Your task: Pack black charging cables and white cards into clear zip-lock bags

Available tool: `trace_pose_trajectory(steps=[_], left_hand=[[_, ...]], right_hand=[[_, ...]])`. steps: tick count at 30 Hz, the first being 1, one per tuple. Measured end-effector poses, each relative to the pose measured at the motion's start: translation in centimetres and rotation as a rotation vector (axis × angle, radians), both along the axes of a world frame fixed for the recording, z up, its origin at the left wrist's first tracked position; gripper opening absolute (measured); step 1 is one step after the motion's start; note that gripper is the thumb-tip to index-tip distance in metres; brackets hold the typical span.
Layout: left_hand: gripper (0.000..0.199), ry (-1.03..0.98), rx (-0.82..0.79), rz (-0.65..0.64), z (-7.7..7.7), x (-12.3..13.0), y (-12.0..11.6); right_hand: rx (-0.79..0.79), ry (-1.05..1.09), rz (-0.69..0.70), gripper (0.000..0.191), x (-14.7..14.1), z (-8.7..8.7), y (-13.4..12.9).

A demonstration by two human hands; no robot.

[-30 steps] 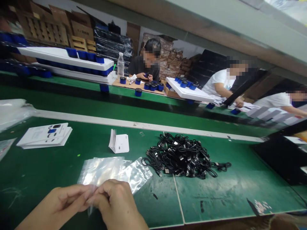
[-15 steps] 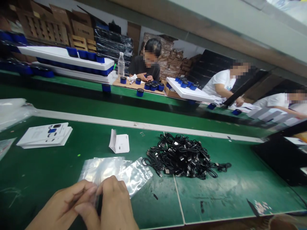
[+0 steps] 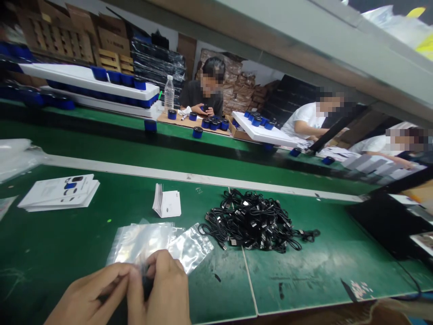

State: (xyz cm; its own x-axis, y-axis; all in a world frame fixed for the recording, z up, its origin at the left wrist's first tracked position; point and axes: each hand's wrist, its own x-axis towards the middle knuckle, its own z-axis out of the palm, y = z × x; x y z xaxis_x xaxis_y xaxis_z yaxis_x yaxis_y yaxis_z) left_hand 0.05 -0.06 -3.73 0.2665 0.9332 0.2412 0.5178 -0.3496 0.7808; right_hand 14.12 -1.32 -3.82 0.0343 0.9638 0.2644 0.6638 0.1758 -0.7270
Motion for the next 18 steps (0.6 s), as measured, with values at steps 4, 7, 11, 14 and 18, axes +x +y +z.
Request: trace_pose_trajectory(steps=[4,7,11,14,18], left_hand=[[0.021,0.088,0.087,0.019,0.02,0.2,0.21],[0.031,0.225,0.128,-0.024,-0.05,0.46,0.38],[0.033,0.266,0.177,-0.048,-0.17,0.48,0.45],[0.034,0.239,0.237,-0.011,-0.21,0.4,0.28],[0.032,0.279,0.308,0.045,-0.16,0.31,0.14]], right_hand=[[0.133,-0.117,0.084,0.021,0.13,-0.83,0.26],[0.191,-0.221,0.137,0.024,0.12,-1.06,0.32],[0.221,-0.389,0.091,0.027,0.06,-0.67,0.54],[0.242,-0.409,0.135,0.033,0.0,-0.42,0.84],[0.354,-0.421,0.187,0.035,-0.21,-0.7,0.79]])
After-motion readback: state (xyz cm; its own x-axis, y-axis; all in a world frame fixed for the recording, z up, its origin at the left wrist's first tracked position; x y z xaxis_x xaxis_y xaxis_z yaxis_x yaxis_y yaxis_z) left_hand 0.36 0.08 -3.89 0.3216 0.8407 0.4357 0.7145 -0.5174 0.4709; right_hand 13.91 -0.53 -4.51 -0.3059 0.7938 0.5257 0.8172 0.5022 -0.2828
